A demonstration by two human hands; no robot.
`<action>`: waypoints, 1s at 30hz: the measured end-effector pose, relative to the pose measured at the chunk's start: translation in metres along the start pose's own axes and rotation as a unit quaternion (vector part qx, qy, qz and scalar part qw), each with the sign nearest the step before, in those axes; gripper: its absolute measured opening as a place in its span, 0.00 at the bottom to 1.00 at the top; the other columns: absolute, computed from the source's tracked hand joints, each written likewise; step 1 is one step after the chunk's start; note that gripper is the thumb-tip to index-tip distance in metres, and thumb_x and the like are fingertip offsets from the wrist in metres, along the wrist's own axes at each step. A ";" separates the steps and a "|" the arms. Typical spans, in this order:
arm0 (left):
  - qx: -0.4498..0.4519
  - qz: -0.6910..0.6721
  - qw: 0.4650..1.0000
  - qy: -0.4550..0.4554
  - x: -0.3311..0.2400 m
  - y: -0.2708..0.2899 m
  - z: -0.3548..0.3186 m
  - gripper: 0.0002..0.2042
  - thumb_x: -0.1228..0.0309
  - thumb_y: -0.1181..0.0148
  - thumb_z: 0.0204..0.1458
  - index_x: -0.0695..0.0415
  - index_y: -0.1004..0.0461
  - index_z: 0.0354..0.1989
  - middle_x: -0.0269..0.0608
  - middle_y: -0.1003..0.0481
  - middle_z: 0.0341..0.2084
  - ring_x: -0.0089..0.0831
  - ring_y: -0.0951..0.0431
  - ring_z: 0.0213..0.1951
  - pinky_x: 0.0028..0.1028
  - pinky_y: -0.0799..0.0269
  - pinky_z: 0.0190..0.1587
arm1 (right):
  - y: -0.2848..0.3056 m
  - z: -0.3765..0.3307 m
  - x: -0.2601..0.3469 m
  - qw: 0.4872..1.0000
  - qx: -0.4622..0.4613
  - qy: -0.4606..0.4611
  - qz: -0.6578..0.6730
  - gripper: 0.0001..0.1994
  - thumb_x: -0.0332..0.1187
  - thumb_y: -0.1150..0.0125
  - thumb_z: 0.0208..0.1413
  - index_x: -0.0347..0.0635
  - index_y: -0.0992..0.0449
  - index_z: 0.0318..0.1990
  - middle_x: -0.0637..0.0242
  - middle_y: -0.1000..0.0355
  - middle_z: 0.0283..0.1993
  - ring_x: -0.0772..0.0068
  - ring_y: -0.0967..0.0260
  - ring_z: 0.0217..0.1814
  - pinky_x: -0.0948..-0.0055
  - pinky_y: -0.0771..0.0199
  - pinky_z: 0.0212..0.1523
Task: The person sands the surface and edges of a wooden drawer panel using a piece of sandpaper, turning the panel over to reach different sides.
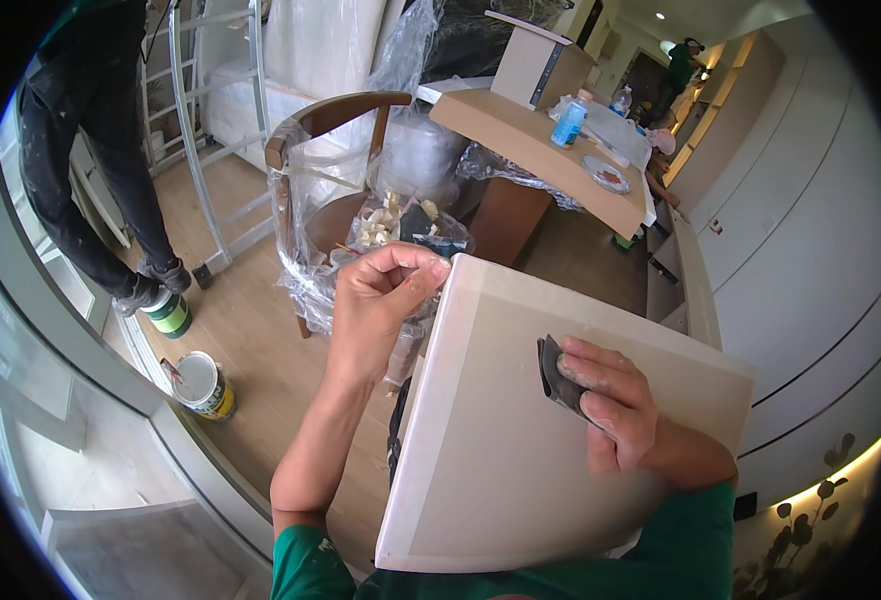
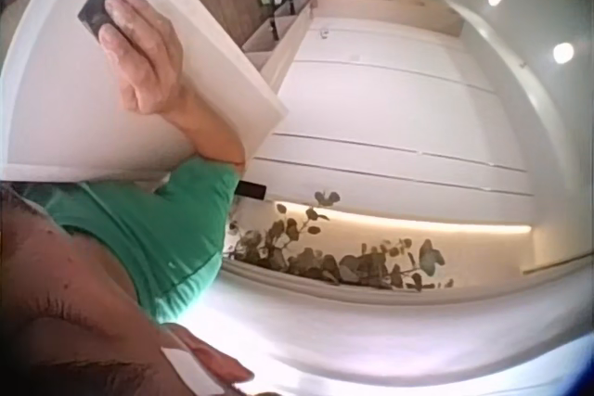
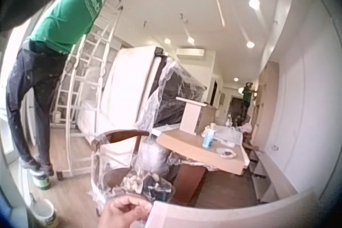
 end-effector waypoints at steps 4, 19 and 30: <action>0.020 0.028 0.999 -0.027 -0.002 -0.001 -0.003 0.04 0.74 0.31 0.63 0.58 0.16 0.44 0.32 0.18 0.40 0.18 0.21 0.38 0.21 0.28 0.37 | 0.000 0.001 -0.004 1.000 0.012 -0.015 -0.005 0.18 0.21 0.49 0.66 0.34 0.29 0.63 0.37 0.27 0.63 0.30 0.23 0.63 0.47 0.18 0.57; 0.178 0.371 0.911 0.005 -0.037 0.013 -0.077 0.26 0.69 0.24 0.55 0.59 0.21 0.63 0.45 0.20 0.56 0.37 0.22 0.57 0.34 0.26 0.57 | -0.018 0.001 -0.105 0.993 0.026 -0.091 -0.063 0.32 0.12 0.59 0.53 0.28 0.31 0.68 0.43 0.30 0.69 0.41 0.32 0.73 0.53 0.35 0.75; 0.191 0.412 0.891 -0.020 -0.069 0.010 -0.120 0.17 0.78 0.25 0.49 0.57 0.11 0.50 0.41 0.17 0.41 0.33 0.20 0.45 0.33 0.23 0.46 | -0.018 -0.009 -0.155 0.985 -0.002 -0.170 -0.006 0.33 0.11 0.61 0.52 0.29 0.31 0.68 0.47 0.29 0.69 0.49 0.32 0.74 0.61 0.38 0.76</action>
Point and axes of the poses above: each hand's wrist, its own z-axis towards the middle knuckle, its own y-axis out of the back of the hand, x = y × z, the point moved 9 cm from there along z, towards the middle knuckle
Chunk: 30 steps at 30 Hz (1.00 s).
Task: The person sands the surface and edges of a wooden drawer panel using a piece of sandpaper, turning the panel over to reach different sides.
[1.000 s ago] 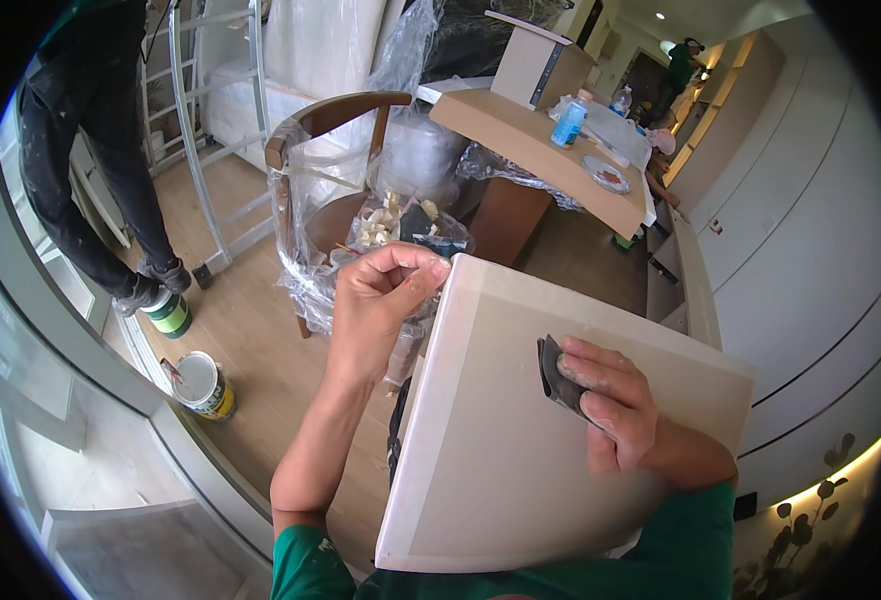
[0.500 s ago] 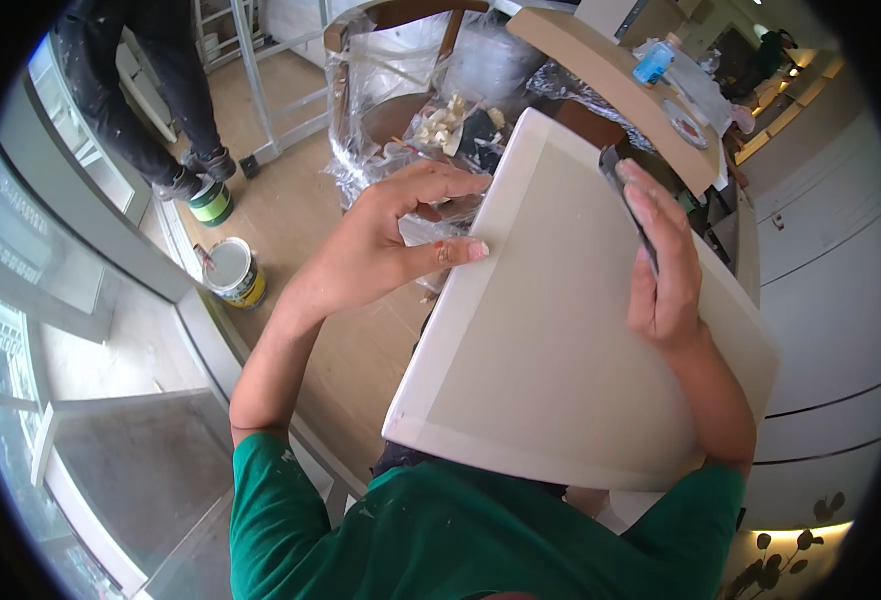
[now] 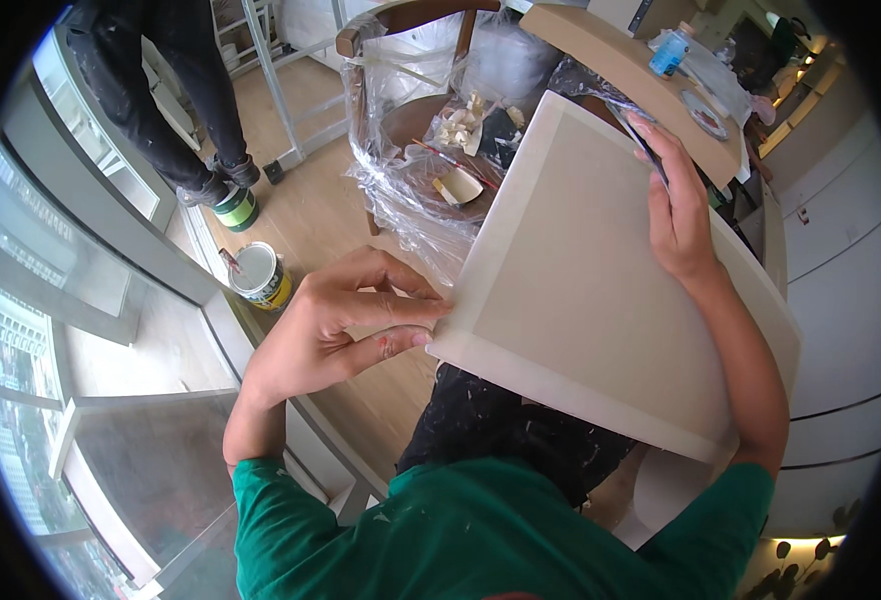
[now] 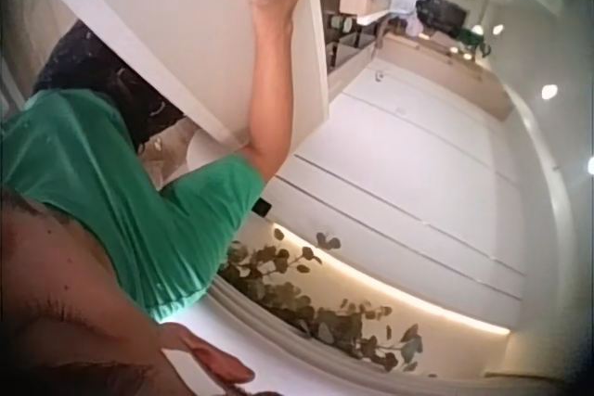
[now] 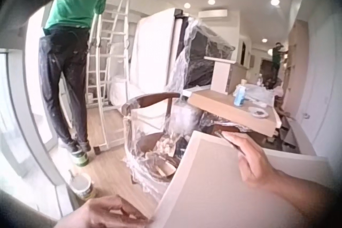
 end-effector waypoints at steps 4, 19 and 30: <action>0.024 0.044 0.999 -0.014 -0.011 0.001 0.007 0.17 0.79 0.25 0.49 0.56 0.11 0.49 0.40 0.18 0.40 0.33 0.20 0.44 0.33 0.23 0.44 | 0.004 -0.001 -0.010 1.000 -0.007 -0.005 -0.016 0.33 0.11 0.62 0.52 0.29 0.31 0.69 0.48 0.29 0.69 0.50 0.32 0.73 0.62 0.38 0.76; 0.159 0.137 0.977 -0.022 -0.030 -0.007 0.020 0.12 0.79 0.23 0.46 0.56 0.12 0.40 0.38 0.19 0.36 0.37 0.19 0.42 0.35 0.24 0.45 | 0.001 -0.008 0.019 1.000 0.009 0.010 0.008 0.35 0.10 0.60 0.51 0.33 0.31 0.70 0.51 0.29 0.69 0.50 0.31 0.71 0.65 0.31 0.69; 0.015 -0.243 0.964 0.104 0.060 -0.050 0.078 0.35 0.59 0.38 0.69 0.64 0.43 0.77 0.52 0.30 0.66 0.36 0.27 0.64 0.37 0.28 0.64 | 0.003 -0.003 0.006 1.000 0.009 0.021 0.003 0.34 0.09 0.59 0.51 0.33 0.30 0.69 0.52 0.29 0.69 0.49 0.32 0.72 0.60 0.36 0.74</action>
Point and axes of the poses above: each hand's wrist, its own z-axis towards the middle knuckle, its own y-axis out of the back of the hand, x = y × z, the point moved 9 cm from there along z, towards the middle knuckle
